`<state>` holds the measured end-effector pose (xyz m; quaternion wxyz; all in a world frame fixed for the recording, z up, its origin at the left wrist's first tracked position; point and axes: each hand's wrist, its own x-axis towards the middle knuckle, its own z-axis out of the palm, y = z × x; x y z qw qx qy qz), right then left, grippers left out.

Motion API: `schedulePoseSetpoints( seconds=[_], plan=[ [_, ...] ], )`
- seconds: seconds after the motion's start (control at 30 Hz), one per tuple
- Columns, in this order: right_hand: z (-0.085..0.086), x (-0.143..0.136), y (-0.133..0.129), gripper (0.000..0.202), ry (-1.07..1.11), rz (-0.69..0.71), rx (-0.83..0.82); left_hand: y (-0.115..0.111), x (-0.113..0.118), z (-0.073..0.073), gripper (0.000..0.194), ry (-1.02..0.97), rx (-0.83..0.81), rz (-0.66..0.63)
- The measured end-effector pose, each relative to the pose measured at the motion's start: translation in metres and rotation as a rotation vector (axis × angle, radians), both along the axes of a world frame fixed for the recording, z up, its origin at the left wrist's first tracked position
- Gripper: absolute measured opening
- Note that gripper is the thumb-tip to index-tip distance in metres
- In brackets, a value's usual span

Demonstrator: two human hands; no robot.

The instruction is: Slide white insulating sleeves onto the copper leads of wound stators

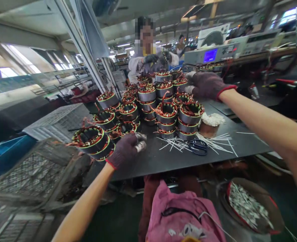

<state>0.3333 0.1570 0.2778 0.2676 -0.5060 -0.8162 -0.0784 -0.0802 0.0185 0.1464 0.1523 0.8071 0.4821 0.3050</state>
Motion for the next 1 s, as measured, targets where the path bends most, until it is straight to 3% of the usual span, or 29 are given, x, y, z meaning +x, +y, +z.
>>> schedulePoseSetpoints(
  seconds=[0.1,0.23,0.3,0.37,0.4,0.47,0.57,0.67,0.73,0.8,0.9,1.0],
  plan=[
    [0.02,-0.005,-0.01,0.06,-0.205,-0.34,-0.048,-0.01,0.015,-0.047,0.028,-0.054,-0.126,-0.008],
    [0.068,-0.001,-0.013,0.069,-0.123,-0.601,-0.067,-0.007,0.028,-0.107,0.029,-0.173,-0.329,0.076],
    [0.086,0.001,-0.014,0.069,-0.031,-0.651,-0.027,-0.005,0.031,-0.127,0.028,-0.276,-0.38,0.121],
    [0.085,-0.005,-0.021,0.063,0.029,-0.587,0.052,-0.004,0.031,-0.141,0.027,-0.36,-0.379,0.151],
    [0.075,-0.011,-0.027,0.061,0.051,-0.537,0.084,-0.004,0.031,-0.146,0.027,-0.388,-0.371,0.16],
    [0.037,-0.027,-0.046,0.06,0.044,-0.422,0.14,-0.005,0.03,-0.154,0.024,-0.437,-0.368,0.174],
    [-0.05,-0.05,-0.087,0.058,-0.125,-0.092,0.269,-0.002,0.027,-0.158,0.021,-0.472,-0.38,0.189],
    [-0.137,-0.069,-0.124,0.043,-0.303,0.384,0.231,0.003,0.026,-0.149,0.024,-0.477,-0.383,0.215],
    [-0.179,-0.082,-0.134,0.039,-0.291,0.51,0.14,0.009,0.029,-0.132,0.026,-0.497,-0.33,0.21],
    [-0.206,-0.097,-0.132,0.036,-0.284,0.528,0.024,0.017,0.036,-0.109,0.027,-0.533,-0.253,0.181],
    [-0.228,-0.121,-0.112,0.035,-0.27,0.532,-0.11,0.034,0.055,-0.076,0.029,-0.576,-0.158,0.159],
    [-0.244,-0.143,-0.084,0.035,-0.188,0.543,-0.163,0.056,0.078,-0.061,0.035,-0.634,-0.103,0.163]
  ],
)
